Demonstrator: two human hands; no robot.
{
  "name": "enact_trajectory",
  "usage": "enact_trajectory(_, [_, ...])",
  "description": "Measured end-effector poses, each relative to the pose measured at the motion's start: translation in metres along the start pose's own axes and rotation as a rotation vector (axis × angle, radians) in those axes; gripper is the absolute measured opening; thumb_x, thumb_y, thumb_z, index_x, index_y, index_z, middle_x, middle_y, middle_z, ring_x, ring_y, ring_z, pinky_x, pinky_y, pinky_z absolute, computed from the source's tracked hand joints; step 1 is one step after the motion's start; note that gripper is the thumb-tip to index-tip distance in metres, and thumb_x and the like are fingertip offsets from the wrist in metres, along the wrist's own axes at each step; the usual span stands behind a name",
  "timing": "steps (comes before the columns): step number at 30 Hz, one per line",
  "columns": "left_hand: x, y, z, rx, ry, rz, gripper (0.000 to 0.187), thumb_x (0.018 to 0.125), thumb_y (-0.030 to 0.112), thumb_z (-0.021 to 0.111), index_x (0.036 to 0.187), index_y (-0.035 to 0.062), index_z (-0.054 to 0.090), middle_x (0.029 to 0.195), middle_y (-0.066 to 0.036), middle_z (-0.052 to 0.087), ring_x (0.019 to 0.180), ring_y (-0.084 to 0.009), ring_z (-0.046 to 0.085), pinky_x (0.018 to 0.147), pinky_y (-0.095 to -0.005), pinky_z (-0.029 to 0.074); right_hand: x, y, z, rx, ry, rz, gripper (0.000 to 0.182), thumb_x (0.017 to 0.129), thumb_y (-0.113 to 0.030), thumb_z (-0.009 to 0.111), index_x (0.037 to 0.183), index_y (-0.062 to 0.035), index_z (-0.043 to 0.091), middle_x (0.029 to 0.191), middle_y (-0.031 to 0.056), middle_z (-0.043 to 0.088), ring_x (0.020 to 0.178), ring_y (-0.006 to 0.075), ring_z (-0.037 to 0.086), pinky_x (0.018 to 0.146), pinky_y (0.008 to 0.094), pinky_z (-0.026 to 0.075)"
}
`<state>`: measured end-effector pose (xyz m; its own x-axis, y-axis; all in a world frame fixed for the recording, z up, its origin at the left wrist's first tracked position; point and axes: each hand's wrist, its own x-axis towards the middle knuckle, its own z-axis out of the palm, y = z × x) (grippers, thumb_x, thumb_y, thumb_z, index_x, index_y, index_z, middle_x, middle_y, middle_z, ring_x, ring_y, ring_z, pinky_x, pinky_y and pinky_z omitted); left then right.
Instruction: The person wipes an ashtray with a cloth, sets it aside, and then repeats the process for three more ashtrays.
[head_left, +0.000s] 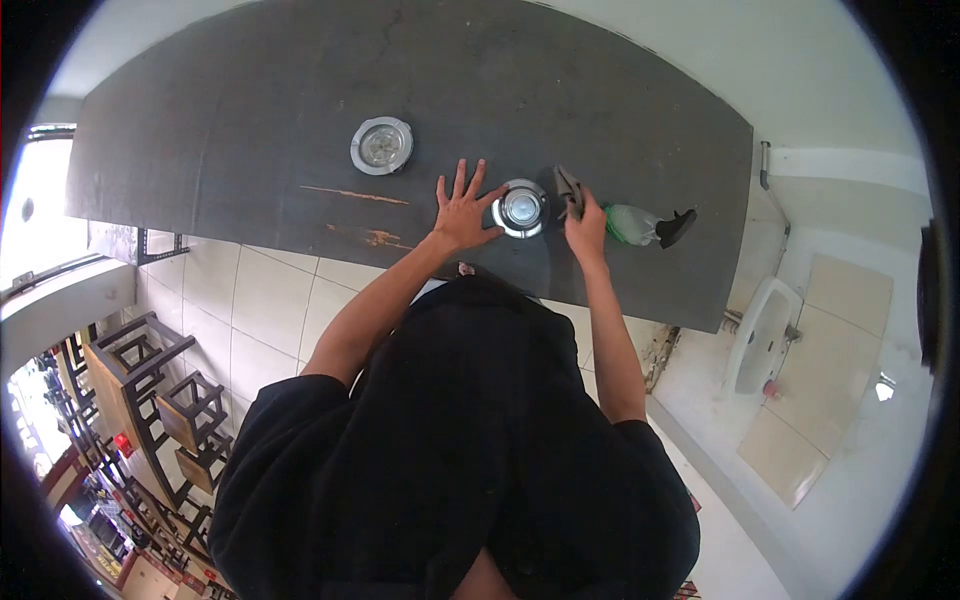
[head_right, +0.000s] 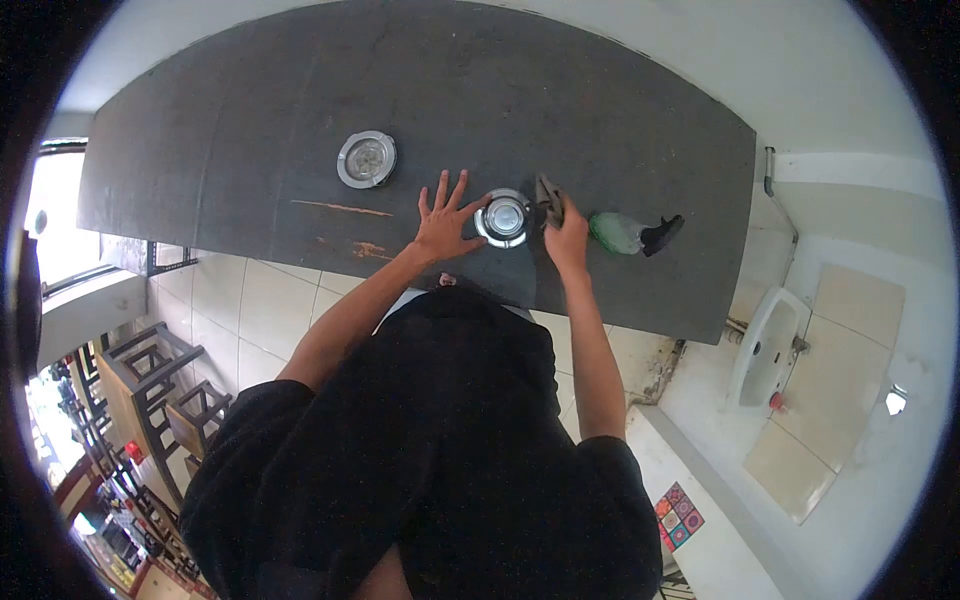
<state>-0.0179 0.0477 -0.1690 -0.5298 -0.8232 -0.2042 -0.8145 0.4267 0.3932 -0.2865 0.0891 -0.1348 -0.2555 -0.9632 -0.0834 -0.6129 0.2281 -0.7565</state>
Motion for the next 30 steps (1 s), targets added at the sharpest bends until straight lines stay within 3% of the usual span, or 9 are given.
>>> enact_trajectory(2, [0.002,0.000,0.000,0.008,-0.003,0.013,0.094,0.082,0.065,0.081,0.165,0.0448,0.043,0.183,-0.015,0.005,0.167,-0.0480,-0.003,0.123,-0.0796,0.010,0.005,-0.017,0.016,0.026,0.053,-0.035,0.060,0.082,0.001,0.070,0.142,-0.0036,0.066,0.135,0.0182,0.074,0.128,0.0424,0.068,0.105,0.0461,0.055])
enact_trajectory(5, [0.001,-0.004,0.002,0.017,0.024,0.025,0.093,0.082,0.066,0.079,0.165,0.0449,0.043,0.183,-0.014,0.007,0.167,-0.0468,-0.002,0.124,-0.0787,0.009,0.008,-0.026,0.040,-0.001,-0.148,-0.251,0.058,0.081,0.001,0.073,0.139,-0.0054,0.069,0.137,0.0122,0.073,0.127,0.0400,0.067,0.104,0.0461,0.054])
enact_trajectory(7, [-0.001,-0.005,-0.001,0.033,0.042,0.043,0.091,0.083,0.068,0.079,0.164,0.0444,0.045,0.184,-0.012,0.009,0.168,-0.0452,0.002,0.123,-0.0803,0.009,0.008,-0.031,0.047,-0.405,-0.227,-0.482,0.056,0.079,0.000,0.077,0.135,-0.0094,0.072,0.137,0.0061,0.070,0.127,0.0342,0.063,0.102,0.0457,0.053])
enact_trajectory(8, [-0.002,-0.005,-0.002,0.036,0.038,0.043,0.091,0.083,0.068,0.079,0.164,0.0444,0.045,0.184,-0.012,0.009,0.168,-0.0452,0.002,0.123,-0.0803,0.009,0.011,-0.033,0.050,-0.396,-0.231,-0.451,0.054,0.079,0.000,0.078,0.131,-0.0123,0.074,0.132,0.0038,0.068,0.124,0.0293,0.060,0.103,0.0450,0.051])
enact_trajectory(10, [-0.002,0.000,-0.010,0.081,-0.017,0.005,0.091,0.083,0.071,0.076,0.164,0.0462,0.044,0.184,-0.011,0.008,0.168,-0.0423,0.000,0.126,-0.0752,0.006,0.022,-0.028,0.052,-0.443,-0.235,-0.415,0.052,0.080,0.000,0.077,0.131,-0.0117,0.074,0.131,0.0039,0.068,0.123,0.0306,0.061,0.102,0.0460,0.051])
enact_trajectory(15, [-0.003,0.003,-0.009,0.078,0.021,0.002,0.090,0.083,0.073,0.075,0.164,0.0476,0.043,0.184,-0.010,0.009,0.168,-0.0412,0.001,0.127,-0.0750,0.005,0.021,-0.026,0.045,-0.535,-0.245,-0.284,0.046,0.086,0.001,0.071,0.131,-0.0101,0.075,0.130,0.0059,0.067,0.119,0.0338,0.061,0.102,0.0472,0.052])
enact_trajectory(17, [-0.004,0.004,-0.010,0.077,0.014,-0.008,0.090,0.084,0.072,0.075,0.164,0.0479,0.043,0.184,-0.010,0.010,0.168,-0.0411,0.002,0.127,-0.0750,0.005,0.016,-0.022,0.043,-0.507,-0.194,-0.158,0.055,0.080,0.009,0.071,0.133,-0.0056,0.072,0.132,0.0131,0.065,0.123,0.0367,0.060,0.106,0.0468,0.052])
enact_trajectory(23, [-0.003,0.004,-0.007,0.052,0.063,0.017,0.091,0.083,0.068,0.079,0.164,0.0475,0.043,0.183,-0.010,0.010,0.168,-0.0426,0.003,0.126,-0.0759,0.006,-0.034,-0.003,0.043,-0.389,-0.131,0.079,0.052,0.083,0.004,0.069,0.135,0.0036,0.068,0.133,0.0273,0.060,0.125,0.0476,0.060,0.110,0.0510,0.050])
enact_trajectory(30, [0.001,0.006,-0.005,-0.060,0.023,-0.022,0.095,0.077,0.052,0.091,0.161,0.0425,0.048,0.183,-0.012,0.011,0.168,-0.0442,0.001,0.124,-0.0786,0.008,-0.063,0.002,0.020,-0.194,-0.225,0.121,0.043,0.085,-0.002,0.069,0.127,0.0057,0.070,0.122,0.0297,0.066,0.117,0.0496,0.064,0.103,0.0527,0.053])
